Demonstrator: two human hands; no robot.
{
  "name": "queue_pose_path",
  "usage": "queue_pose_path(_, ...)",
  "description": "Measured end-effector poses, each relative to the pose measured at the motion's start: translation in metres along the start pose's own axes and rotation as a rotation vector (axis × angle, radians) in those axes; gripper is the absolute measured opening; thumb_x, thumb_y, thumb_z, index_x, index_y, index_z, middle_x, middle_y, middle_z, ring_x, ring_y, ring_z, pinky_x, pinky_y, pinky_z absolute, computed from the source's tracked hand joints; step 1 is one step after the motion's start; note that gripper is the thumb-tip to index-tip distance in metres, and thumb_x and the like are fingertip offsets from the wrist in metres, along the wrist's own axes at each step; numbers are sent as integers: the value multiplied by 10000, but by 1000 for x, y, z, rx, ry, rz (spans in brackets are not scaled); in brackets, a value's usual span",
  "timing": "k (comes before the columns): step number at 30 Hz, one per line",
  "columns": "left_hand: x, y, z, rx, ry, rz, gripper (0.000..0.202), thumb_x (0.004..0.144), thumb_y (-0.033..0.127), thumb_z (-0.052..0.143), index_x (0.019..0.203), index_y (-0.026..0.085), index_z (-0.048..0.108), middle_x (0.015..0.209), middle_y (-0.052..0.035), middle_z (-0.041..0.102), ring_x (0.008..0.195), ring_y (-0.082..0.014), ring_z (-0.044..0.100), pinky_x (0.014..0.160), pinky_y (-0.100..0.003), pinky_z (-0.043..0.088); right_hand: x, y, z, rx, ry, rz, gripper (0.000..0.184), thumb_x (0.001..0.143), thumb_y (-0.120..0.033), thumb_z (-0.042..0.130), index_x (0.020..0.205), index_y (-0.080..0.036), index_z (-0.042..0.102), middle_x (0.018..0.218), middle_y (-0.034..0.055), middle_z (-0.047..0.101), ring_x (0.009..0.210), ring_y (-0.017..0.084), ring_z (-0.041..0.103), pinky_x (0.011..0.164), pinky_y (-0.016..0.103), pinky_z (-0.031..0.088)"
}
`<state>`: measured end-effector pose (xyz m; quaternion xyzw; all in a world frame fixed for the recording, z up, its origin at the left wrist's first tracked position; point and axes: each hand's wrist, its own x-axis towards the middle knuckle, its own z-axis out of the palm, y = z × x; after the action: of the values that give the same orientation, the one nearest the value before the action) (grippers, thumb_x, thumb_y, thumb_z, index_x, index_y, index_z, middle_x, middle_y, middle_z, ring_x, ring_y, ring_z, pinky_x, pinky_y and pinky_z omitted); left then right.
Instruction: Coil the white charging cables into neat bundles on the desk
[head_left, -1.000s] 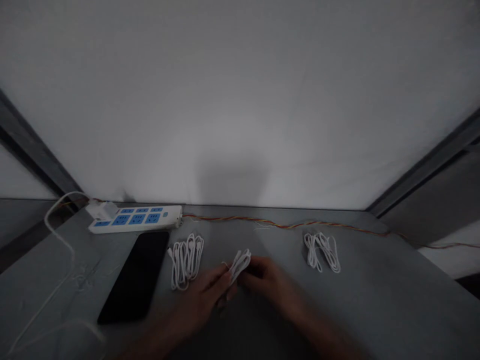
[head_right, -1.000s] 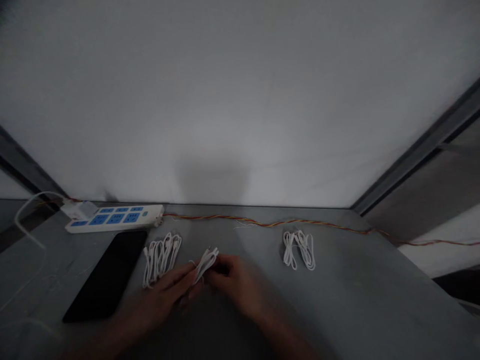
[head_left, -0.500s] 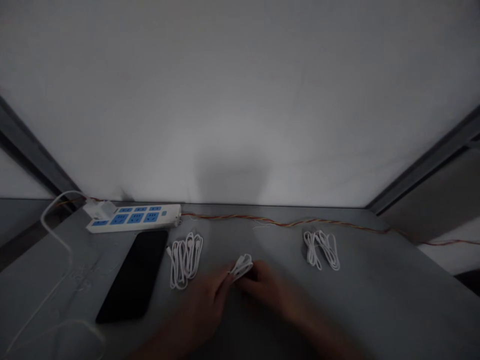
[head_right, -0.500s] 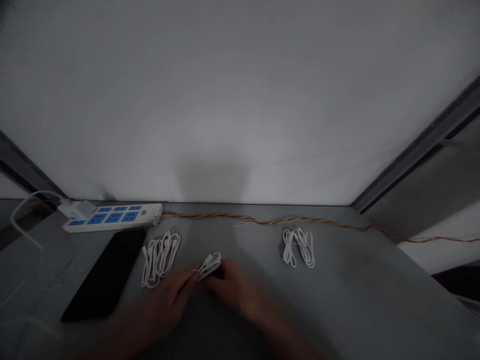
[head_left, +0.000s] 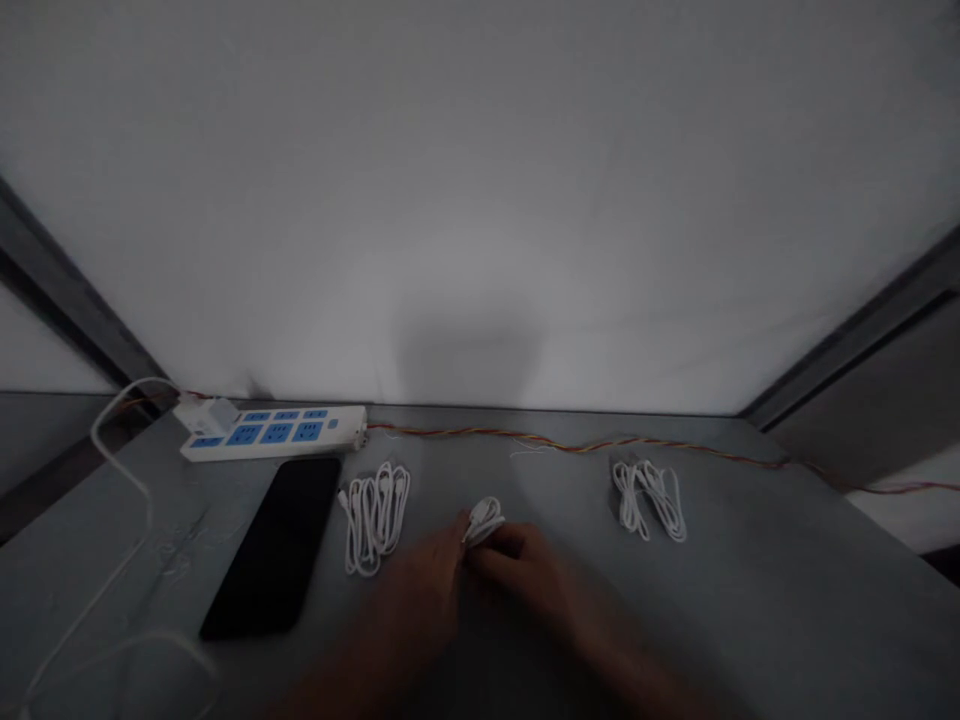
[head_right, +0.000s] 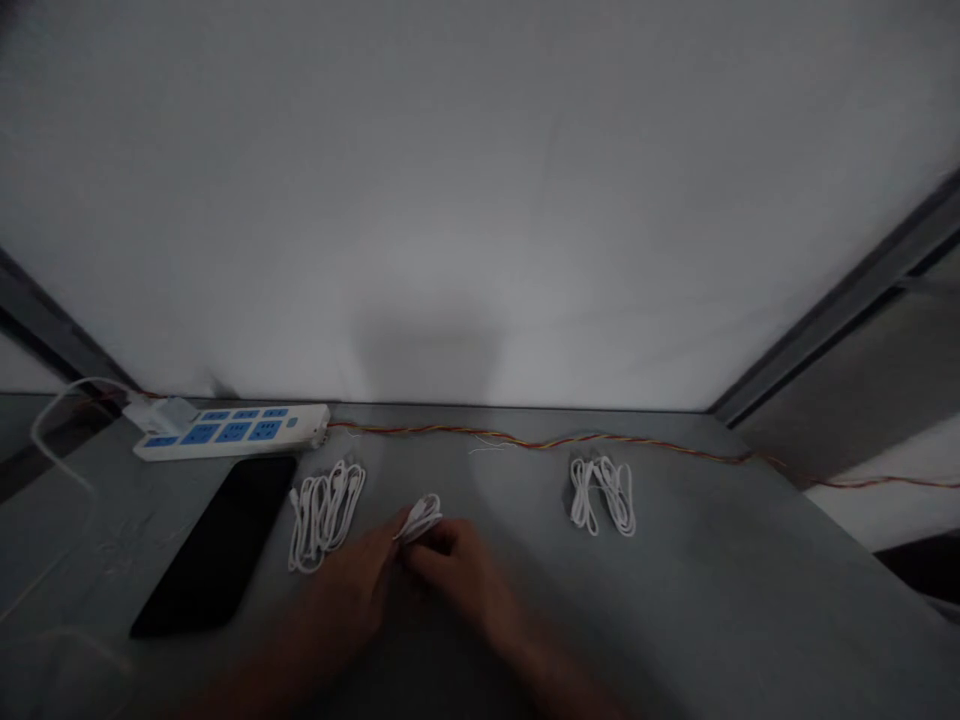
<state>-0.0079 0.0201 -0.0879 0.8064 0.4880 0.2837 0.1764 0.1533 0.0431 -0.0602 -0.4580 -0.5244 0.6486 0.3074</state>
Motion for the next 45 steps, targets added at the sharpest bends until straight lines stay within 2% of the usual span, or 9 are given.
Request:
queue_pose_path(5, -2, -3, 2, 97, -22, -59, 495, 915, 98, 312, 1368, 146, 507, 1198, -134, 702, 1052, -233, 686, 909, -383, 554, 0, 1, 4, 17, 38, 50, 270, 730, -445, 700, 699, -180, 740, 616, -6, 620, 530, 120, 521, 520, 239, 392)
queue_pose_path(10, 1, -4, -3, 8, -70, -29, 467, 922, 126, 340, 1351, 184, 515, 1184, -104, 713, 1046, -222, 689, 908, -371, 561, 3, 8, 0, 129, 53, 105, 443, 758, -621, 639, 709, -191, 736, 629, 18, 652, 544, 143, 566, 521, 252, 430)
queue_pose_path(16, 0, -5, 0, -43, 79, 94, 490, 927, 132, 335, 1406, 172, 432, 1219, -120, 693, 1104, -235, 669, 904, -384, 579, -3, -3, -9, 272, -163, 133, 236, 762, -424, 738, 801, -191, 740, 713, -2, 661, 567, 106, 571, 539, 221, 440)
queue_pose_path(24, -6, -2, -1, -23, 223, 206, 508, 981, 162, 318, 1482, 239, 290, 1252, -108, 675, 1113, -220, 665, 890, -343, 581, -9, -10, -8, 492, -188, 156, 185, 695, -309, 758, 753, -152, 678, 636, -29, 615, 478, 74, 510, 454, 194, 383)
queue_pose_path(29, -8, 3, -2, 14, 204, 259, 615, 973, 159, 322, 1536, 276, 104, 1194, -99, 705, 1007, -226, 712, 810, -318, 597, -9, -10, -4, 484, -261, 133, 86, 629, -240, 676, 616, -157, 655, 509, -42, 562, 444, 80, 485, 450, 199, 383)
queue_pose_path(35, -12, 0, 0, 74, 160, 311, 688, 943, 135, 320, 1547, 279, 23, 1110, -94, 740, 917, -247, 738, 739, -343, 613, -6, -2, -2, 420, -262, 123, 115, 581, -230, 734, 595, -158, 645, 575, -28, 590, 486, 90, 507, 465, 208, 402)
queue_pose_path(39, -9, 2, -6, 12, 171, 310, 636, 947, 126, 333, 1538, 262, 139, 1165, -102, 721, 979, -227, 723, 794, -329, 605, -10, -9, -11, 267, -236, 105, 199, 657, -310, 799, 751, -160, 708, 673, -15, 632, 579, 108, 560, 569, 229, 449)
queue_pose_path(42, -3, 8, -16, -57, 157, 209, 548, 948, 122, 356, 1480, 248, 320, 1200, -93, 708, 1041, -219, 701, 840, -311, 591, -15, -16, -18, 192, -234, 90, 273, 735, -433, 759, 844, -183, 743, 740, 8, 672, 645, 143, 607, 643, 273, 478)
queue_pose_path(45, 0, 11, -22, -101, 126, 161, 517, 949, 123, 360, 1448, 257, 385, 1225, -75, 698, 1082, -219, 684, 872, -314, 582, -18, -19, -18, 191, -157, 43, 325, 755, -502, 725, 890, -208, 752, 809, 22, 690, 700, 174, 628, 682, 304, 488)
